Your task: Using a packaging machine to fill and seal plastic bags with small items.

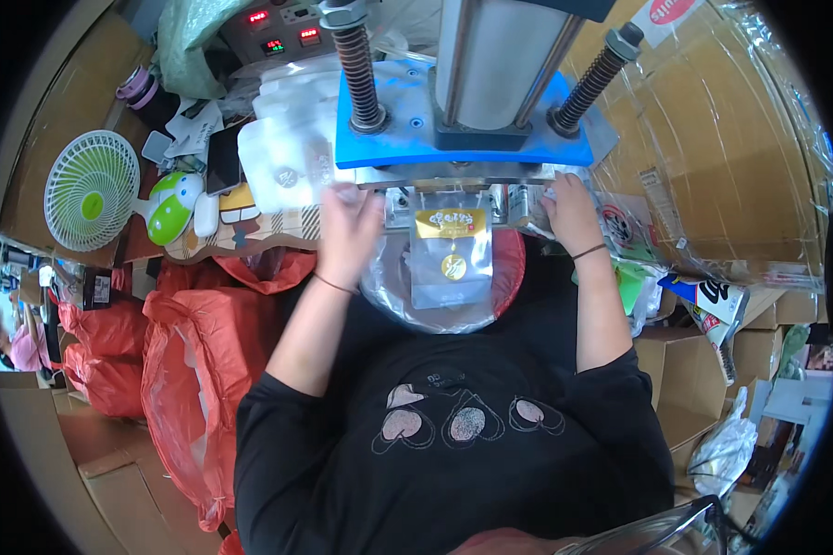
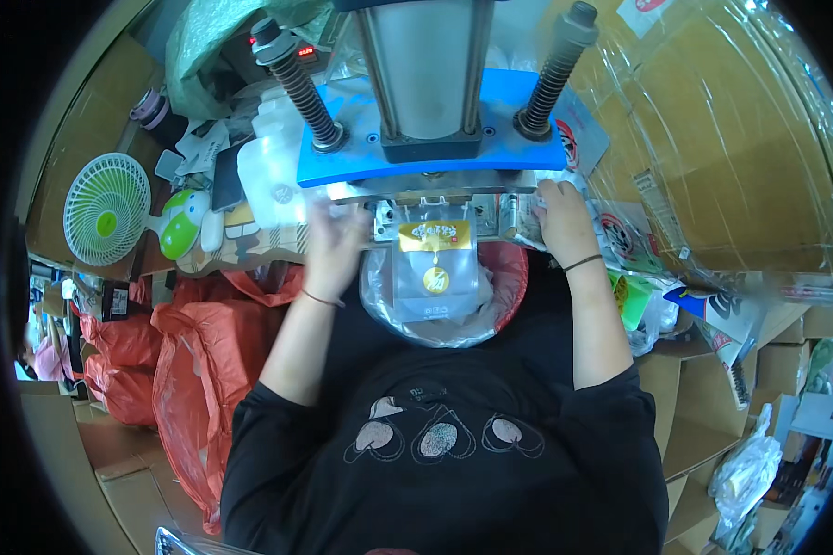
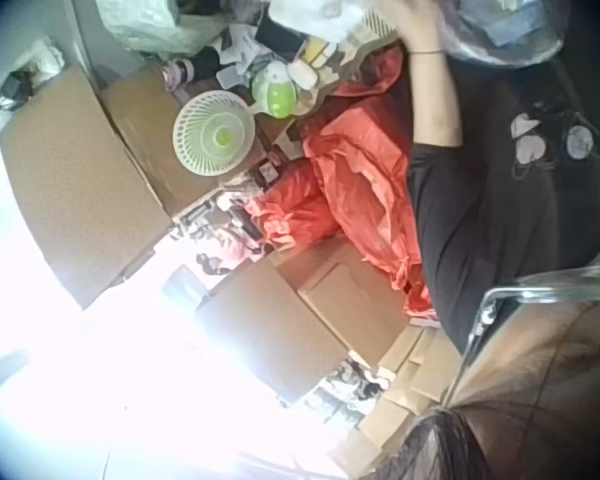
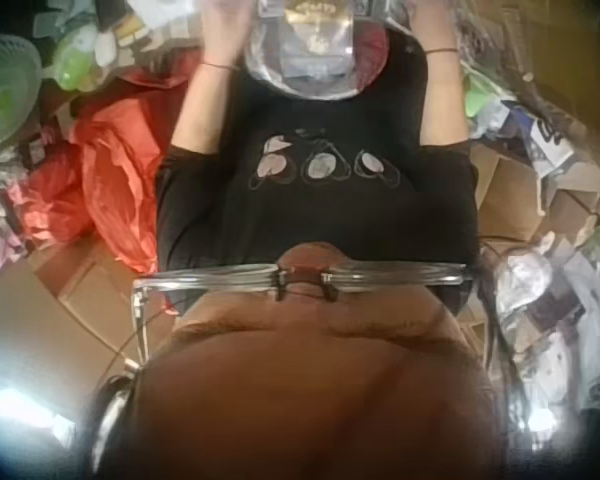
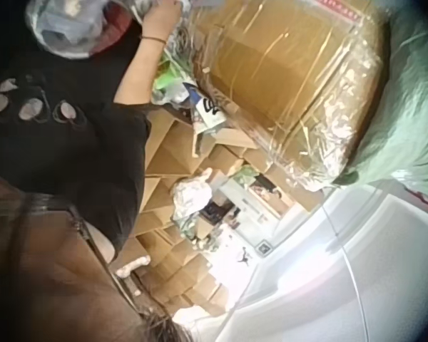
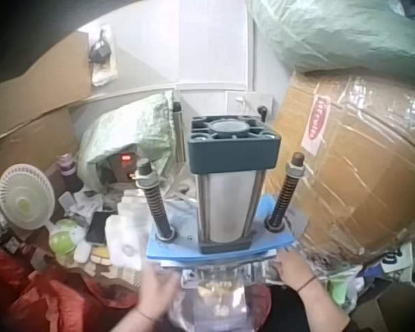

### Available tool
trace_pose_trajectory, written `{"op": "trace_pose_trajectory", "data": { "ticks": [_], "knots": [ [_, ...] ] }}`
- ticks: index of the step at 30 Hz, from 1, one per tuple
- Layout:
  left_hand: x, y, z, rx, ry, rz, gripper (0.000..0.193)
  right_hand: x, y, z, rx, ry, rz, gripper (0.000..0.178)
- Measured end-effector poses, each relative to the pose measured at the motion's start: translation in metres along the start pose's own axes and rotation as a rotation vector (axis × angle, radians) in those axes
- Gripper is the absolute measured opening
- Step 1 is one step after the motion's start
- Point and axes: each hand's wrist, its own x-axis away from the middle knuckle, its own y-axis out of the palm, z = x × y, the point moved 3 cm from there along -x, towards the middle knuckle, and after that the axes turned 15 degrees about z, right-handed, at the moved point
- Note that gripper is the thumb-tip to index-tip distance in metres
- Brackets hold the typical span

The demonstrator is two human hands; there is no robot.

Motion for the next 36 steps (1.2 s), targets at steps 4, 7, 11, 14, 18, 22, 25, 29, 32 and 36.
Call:
{"op": "trace_pose_trajectory", "data": {
  "ticks": [4, 7, 11, 14, 18, 22, 25, 29, 32, 36],
  "knots": [
    [-0.019, -0.045, 0.05, -0.654, 0.817, 0.109, 0.068, 0.004, -0.013, 0.003, -0.077, -0.121, 0.062, 0.022],
    [0.01, -0.053, 0.035, -0.839, 0.956, -0.16, 0.064, 0.014, -0.023, 0.005, -0.127, -0.03, 0.151, 0.021],
    [0.03, -0.06, 0.019, -0.372, 0.522, -0.199, 0.034, 0.025, -0.038, 0.0, -0.18, -0.038, 0.203, 0.026],
    [0.047, -0.054, 0.016, 0.185, -0.16, -0.201, 0.02, 0.039, -0.046, -0.022, -0.38, 0.184, 0.193, 0.025],
    [0.062, -0.03, 0.054, 0.045, -0.048, -0.432, 0.019, 0.037, -0.06, -0.086, -0.572, 0.089, -0.084, 0.018],
    [0.08, -0.01, 0.077, -0.027, 0.056, -0.545, 0.021, 0.02, -0.06, -0.13, -0.737, -0.181, 0.105, 0.016],
    [0.096, 0.003, 0.072, 0.26, -0.317, -0.699, 0.023, 0.013, -0.049, -0.142, -0.594, -0.155, 0.019, 0.017],
    [0.117, 0.023, 0.071, 0.539, -0.605, -0.803, 0.018, 0.011, -0.046, -0.121, -0.529, -0.35, -0.151, 0.021],
    [0.123, 0.029, 0.081, 0.607, -0.736, -0.877, 0.02, 0.008, -0.048, -0.109, -0.563, -0.242, -0.191, 0.022],
    [0.104, 0.039, 0.071, 0.666, -0.761, -0.809, 0.025, -0.002, -0.051, -0.064, -0.16, -0.118, 0.053, 0.027]
  ]
}}
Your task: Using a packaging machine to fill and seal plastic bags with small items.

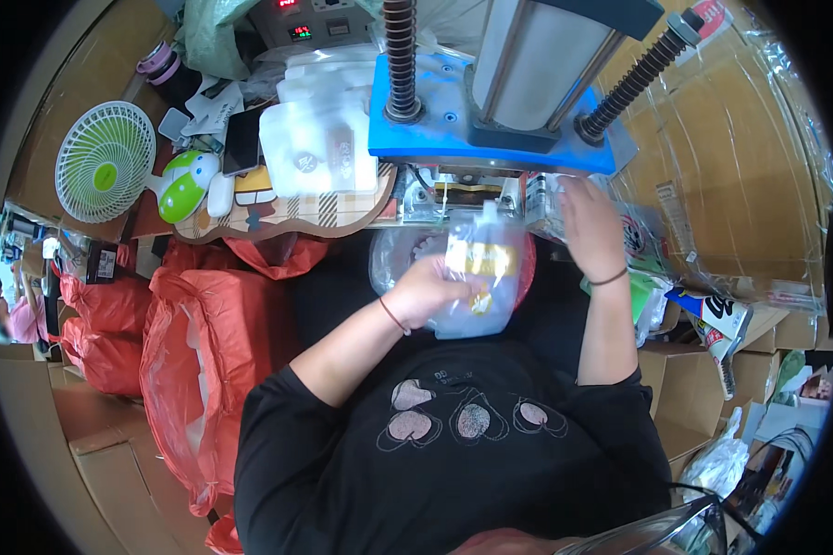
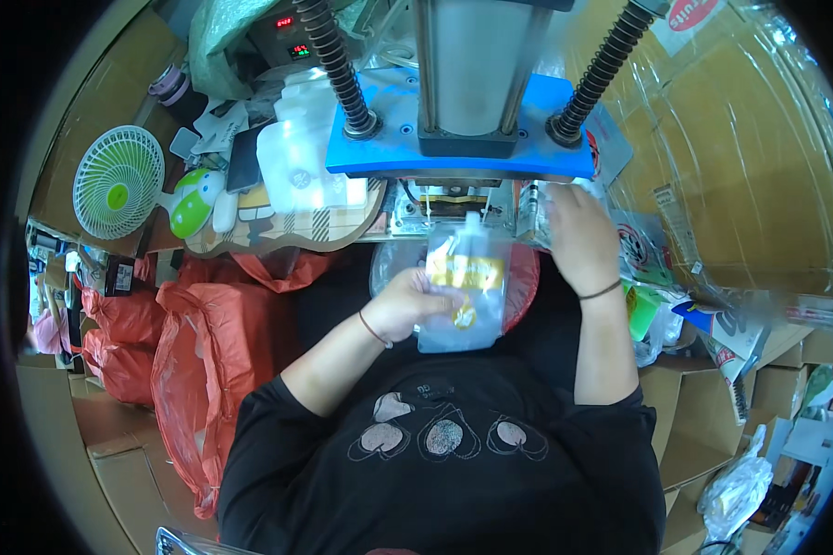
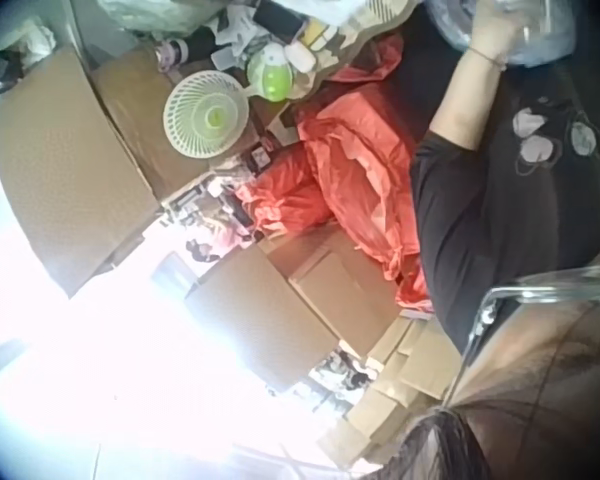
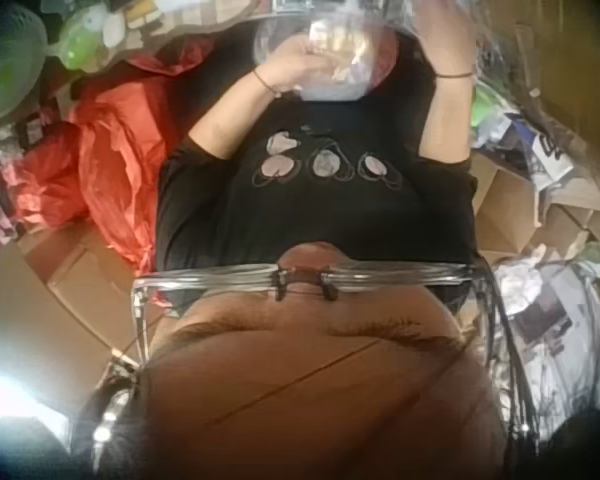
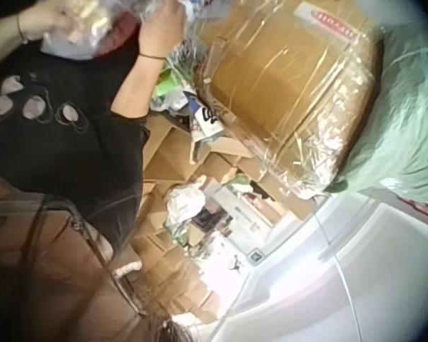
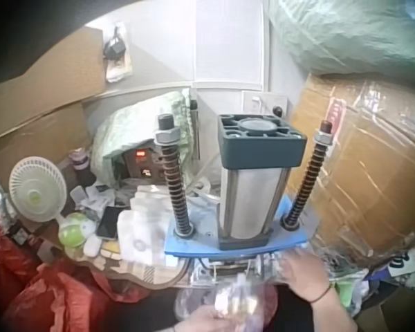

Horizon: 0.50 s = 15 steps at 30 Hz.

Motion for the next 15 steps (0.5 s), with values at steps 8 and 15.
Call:
{"op": "trace_pose_trajectory", "data": {
  "ticks": [8, 15],
  "knots": [
    [-0.036, -0.029, 0.025, 0.017, 0.015, 0.146, 0.041, 0.016, 0.024, 0.063, 0.238, 0.149, -0.16, 0.027],
    [-0.009, -0.113, 0.095, -1.128, 1.247, 0.91, 0.049, 0.029, 0.027, 0.082, 0.132, 0.081, 0.069, 0.023]
  ]
}}
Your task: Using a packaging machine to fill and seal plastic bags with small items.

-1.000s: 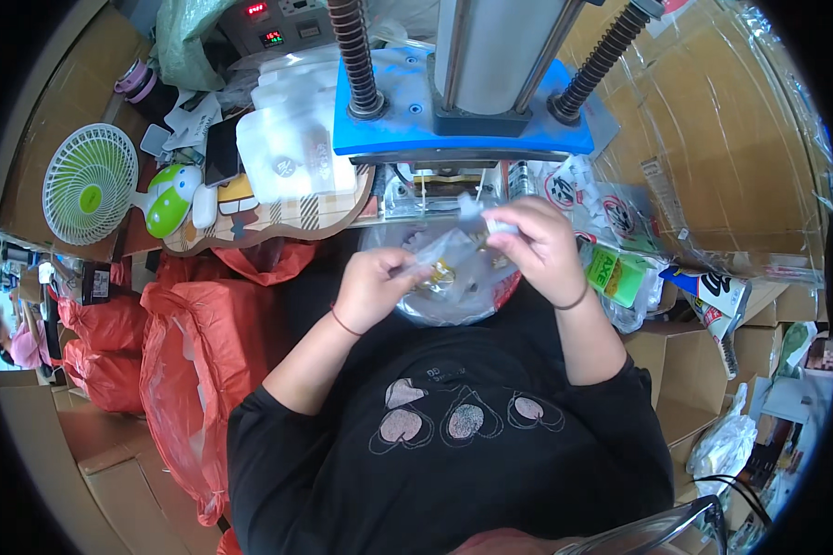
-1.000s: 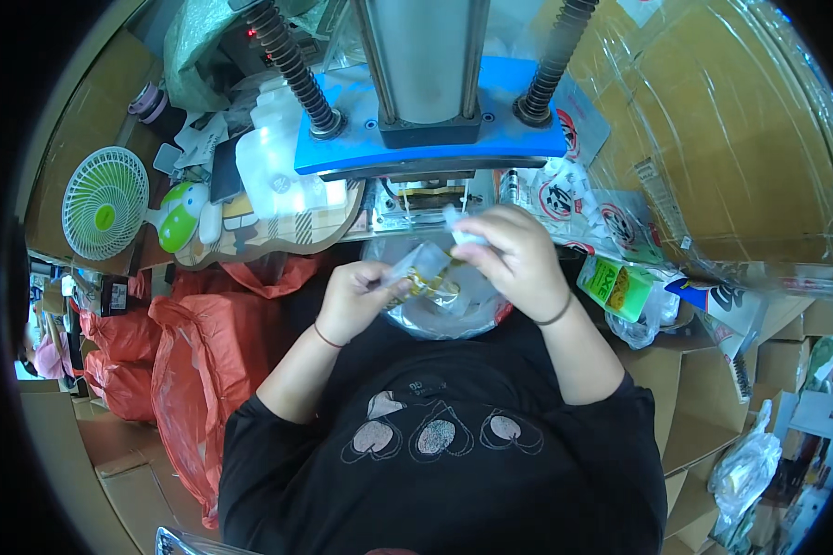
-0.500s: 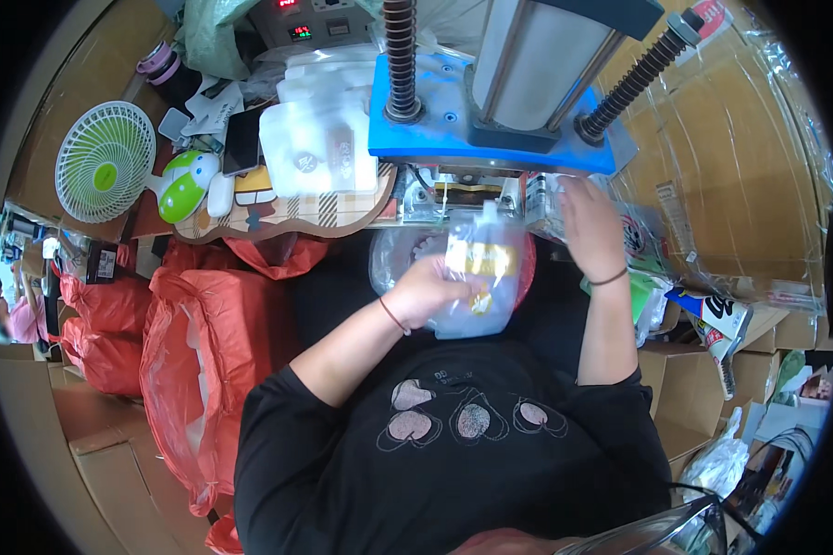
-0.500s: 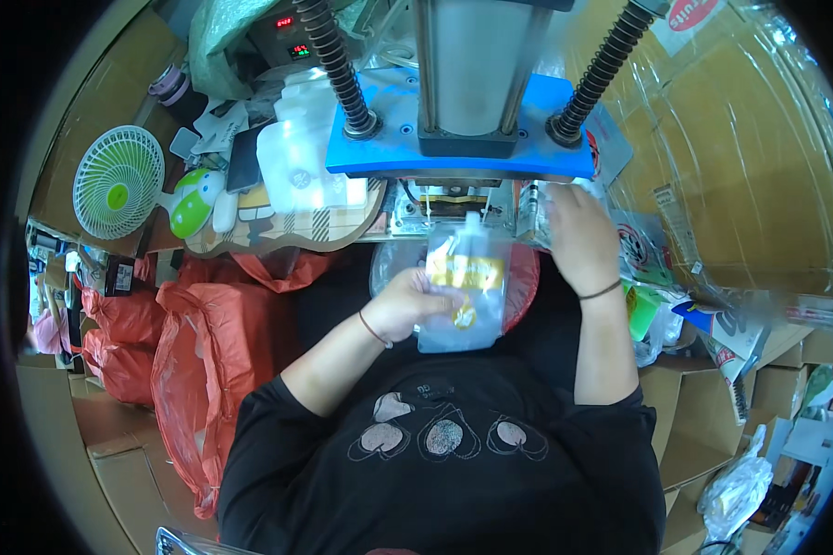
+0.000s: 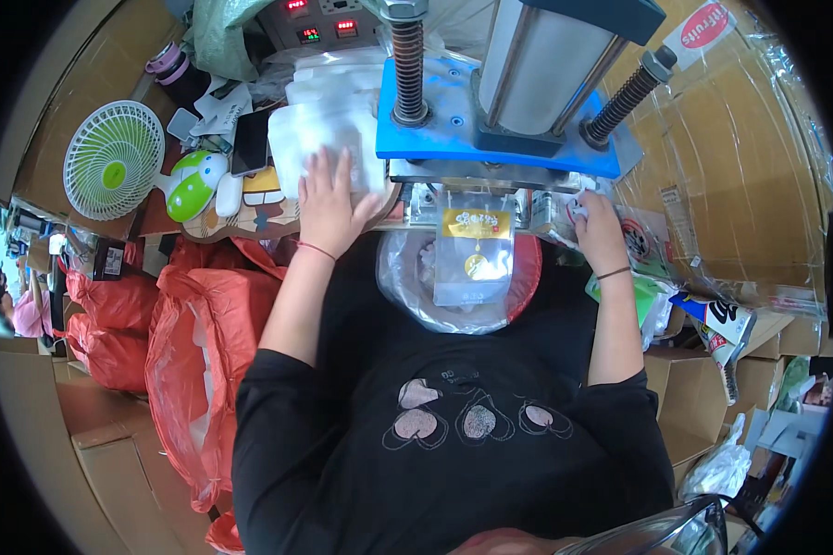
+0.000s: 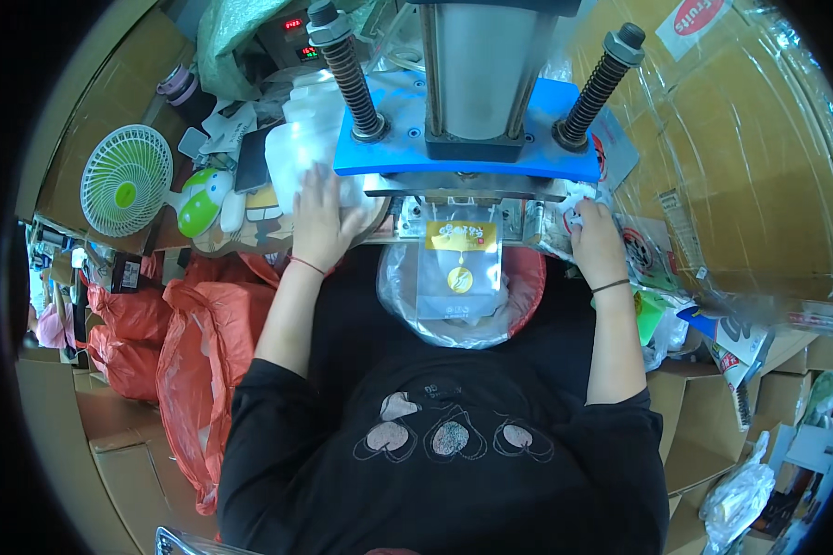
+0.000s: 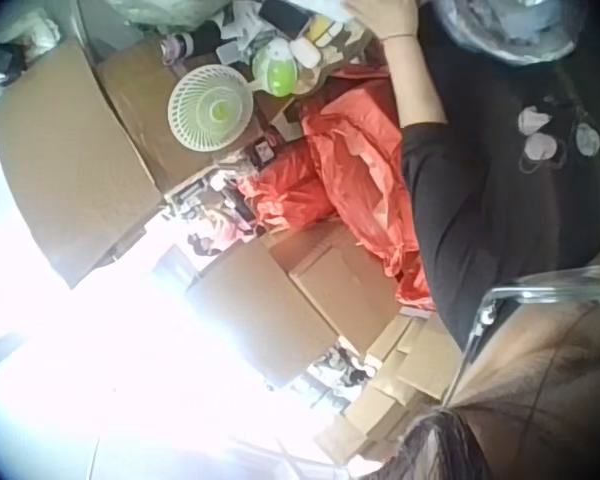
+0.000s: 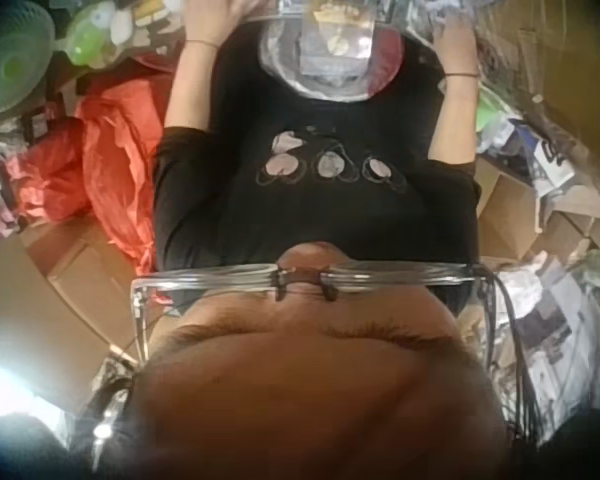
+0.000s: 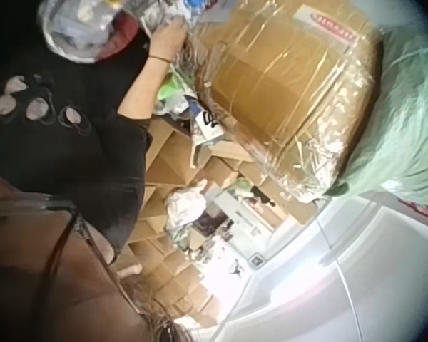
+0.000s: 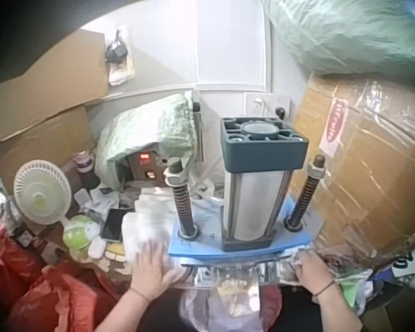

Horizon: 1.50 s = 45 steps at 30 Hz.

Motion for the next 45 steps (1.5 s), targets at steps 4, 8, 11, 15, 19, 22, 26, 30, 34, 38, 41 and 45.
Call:
{"op": "trace_pose_trajectory", "data": {
  "ticks": [4, 8, 11, 15, 19, 22, 26, 30, 34, 38, 41, 45],
  "knots": [
    [0.022, -0.024, 0.002, -0.147, 0.249, -0.233, 0.04, 0.002, -0.018, -0.015, -0.07, 0.0, 0.04, 0.02],
    [0.043, -0.032, 0.006, 0.034, 0.017, -0.404, 0.031, 0.005, -0.043, -0.058, -0.131, 0.037, 0.112, 0.017],
    [0.056, -0.023, 0.018, 0.529, -0.7, -0.469, 0.023, 0.013, -0.038, -0.097, -0.416, -0.052, 0.026, 0.018],
    [0.052, -0.018, 0.069, 0.467, -0.494, -0.662, 0.018, -0.002, -0.036, -0.147, -0.668, -0.011, -0.193, 0.02],
    [0.071, -0.003, 0.09, 0.643, -0.607, -0.769, 0.019, -0.012, -0.027, -0.158, -0.59, -0.113, -0.101, 0.022],
    [0.089, 0.006, 0.1, 0.97, -1.03, -0.812, 0.019, -0.011, -0.028, -0.142, -0.569, -0.187, -0.269, 0.023],
    [0.104, 0.016, 0.118, 1.109, -1.208, -0.958, 0.021, -0.01, -0.033, -0.124, -0.585, -0.163, -0.325, 0.023],
    [0.091, 0.029, 0.103, 1.119, -1.256, -0.95, 0.023, -0.027, -0.035, -0.085, -0.071, -0.125, -0.058, 0.028],
    [0.064, 0.053, 0.082, 1.096, -1.334, -0.84, 0.025, -0.017, -0.009, -0.041, 0.102, -0.187, -0.091, 0.032],
    [0.065, 0.059, 0.073, 1.078, -1.353, -0.813, 0.036, -0.012, -0.006, -0.035, 0.049, -0.076, -0.198, 0.035],
    [0.044, 0.038, 0.038, 0.644, -0.913, -0.451, 0.045, -0.013, -0.006, -0.037, 0.067, -0.056, -0.18, 0.033],
    [0.002, -0.004, 0.007, 0.049, -0.08, -0.043, 0.05, -0.007, -0.004, -0.026, 0.072, -0.044, -0.138, 0.035]
  ]
}}
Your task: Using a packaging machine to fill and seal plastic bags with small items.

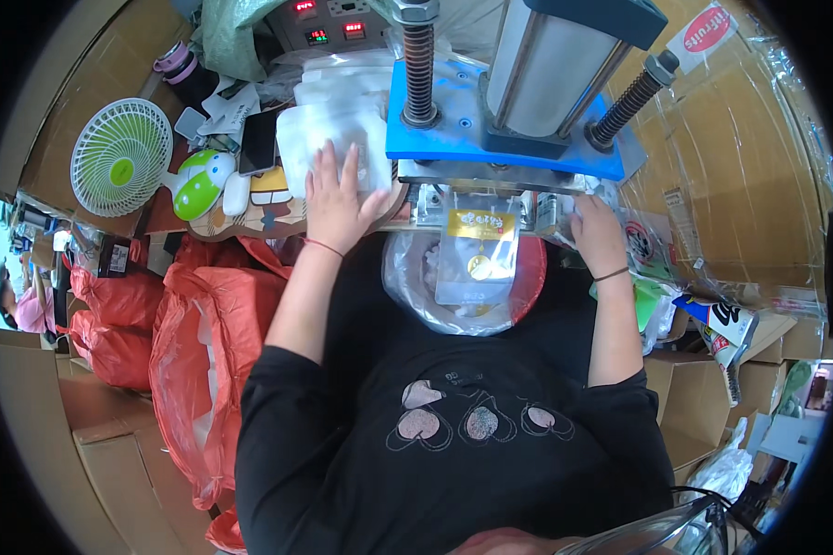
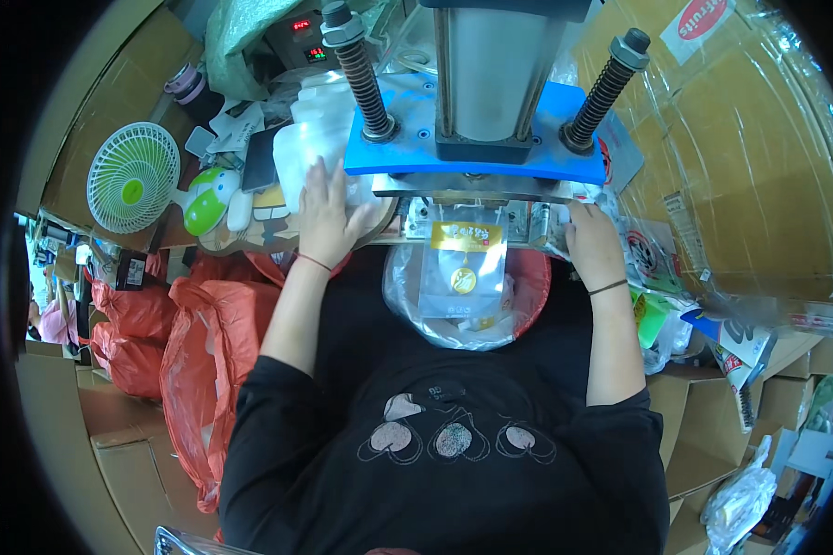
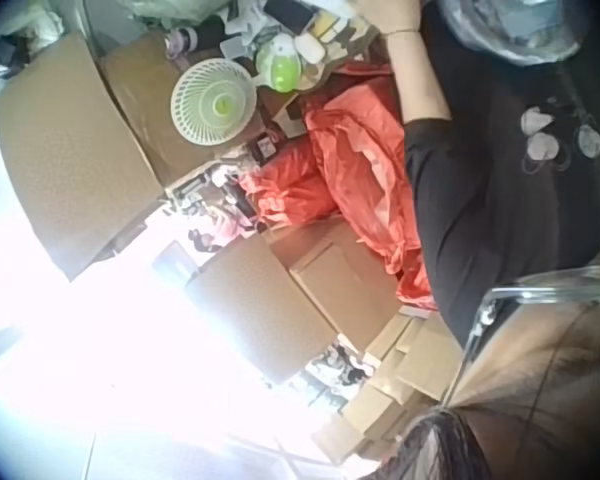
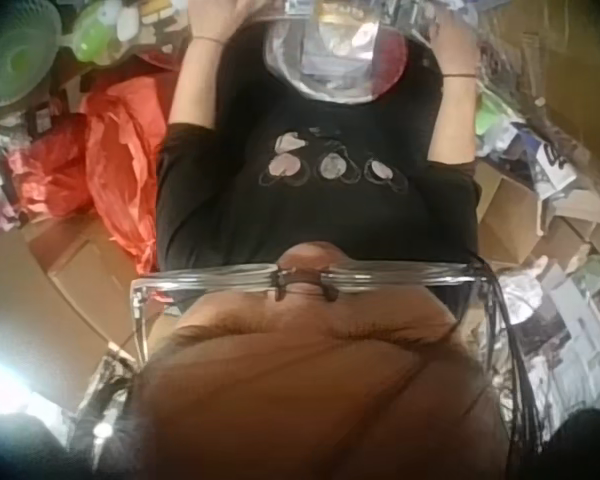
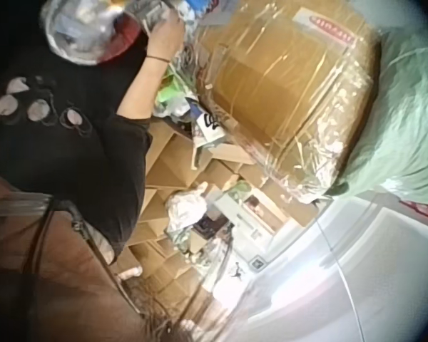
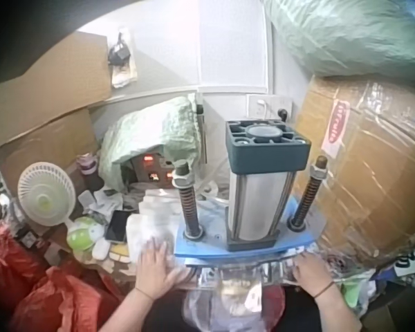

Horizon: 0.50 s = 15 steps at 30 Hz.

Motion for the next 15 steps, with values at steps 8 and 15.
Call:
{"op": "trace_pose_trajectory", "data": {
  "ticks": [8, 15],
  "knots": [
    [0.039, -0.026, -0.006, -0.126, 0.171, -0.374, 0.03, 0.01, -0.027, -0.001, -0.168, 0.082, 0.335, 0.032],
    [0.055, -0.009, 0.039, 0.421, -0.473, -0.544, 0.019, 0.014, -0.054, -0.077, -0.612, 0.056, 0.004, 0.022]
  ]
}}
